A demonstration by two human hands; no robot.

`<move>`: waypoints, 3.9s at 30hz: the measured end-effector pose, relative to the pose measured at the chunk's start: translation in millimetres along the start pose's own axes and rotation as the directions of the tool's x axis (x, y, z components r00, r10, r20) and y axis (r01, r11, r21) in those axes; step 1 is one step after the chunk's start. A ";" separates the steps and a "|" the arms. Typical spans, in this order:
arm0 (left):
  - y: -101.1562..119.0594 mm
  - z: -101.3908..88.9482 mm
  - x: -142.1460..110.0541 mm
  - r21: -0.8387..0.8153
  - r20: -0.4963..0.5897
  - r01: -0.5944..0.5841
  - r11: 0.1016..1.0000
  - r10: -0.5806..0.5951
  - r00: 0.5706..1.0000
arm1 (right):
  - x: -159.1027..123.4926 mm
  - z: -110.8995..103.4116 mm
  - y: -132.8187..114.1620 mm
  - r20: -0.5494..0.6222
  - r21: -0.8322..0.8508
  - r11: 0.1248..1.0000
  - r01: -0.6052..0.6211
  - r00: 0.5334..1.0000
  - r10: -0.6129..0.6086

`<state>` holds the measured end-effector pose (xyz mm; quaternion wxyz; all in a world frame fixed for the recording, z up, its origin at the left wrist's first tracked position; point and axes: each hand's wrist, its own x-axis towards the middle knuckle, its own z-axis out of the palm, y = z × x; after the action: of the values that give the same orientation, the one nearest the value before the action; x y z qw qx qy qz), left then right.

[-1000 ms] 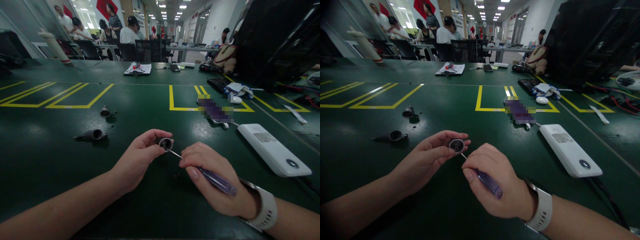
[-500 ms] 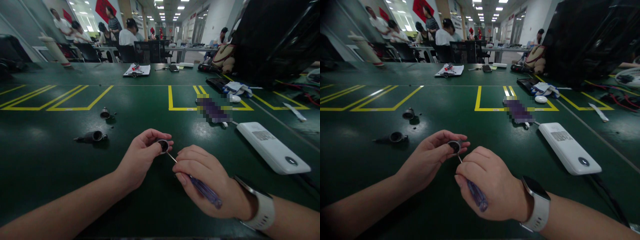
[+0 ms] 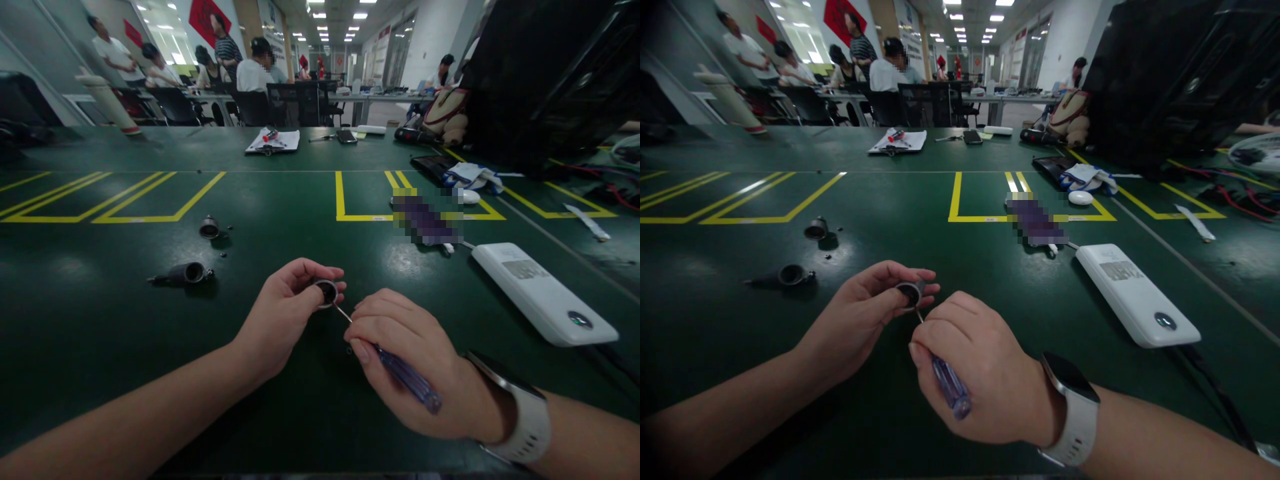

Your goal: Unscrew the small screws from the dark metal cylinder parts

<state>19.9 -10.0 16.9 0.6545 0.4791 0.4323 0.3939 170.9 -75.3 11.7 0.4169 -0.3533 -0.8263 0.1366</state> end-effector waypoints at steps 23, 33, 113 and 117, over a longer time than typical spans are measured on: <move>1.5 -10.2 4.7 0.008 -0.021 -0.020 1.000 0.020 1.000 | -4.3 -7.6 37.5 0.186 0.699 0.431 -0.570 0.728 0.660; 3.1 -10.1 3.0 0.002 0.022 0.004 1.000 -0.004 1.000 | -6.4 -4.9 30.4 0.155 0.584 0.531 -0.614 0.726 0.669; -2.2 -10.9 1.2 0.328 0.085 -0.126 0.936 0.103 0.991 | -8.8 -3.7 11.3 -0.148 0.214 0.970 -0.113 0.978 0.147; -0.8 -14.2 2.1 0.279 0.088 -0.101 0.955 0.079 0.993 | -7.3 -4.5 25.0 0.015 0.653 0.610 -0.450 0.812 0.583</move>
<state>7.3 -4.2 13.4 0.5765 0.6015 0.4369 0.3391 189.1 -62.8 -2.9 0.5326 -0.4287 -0.5472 0.4828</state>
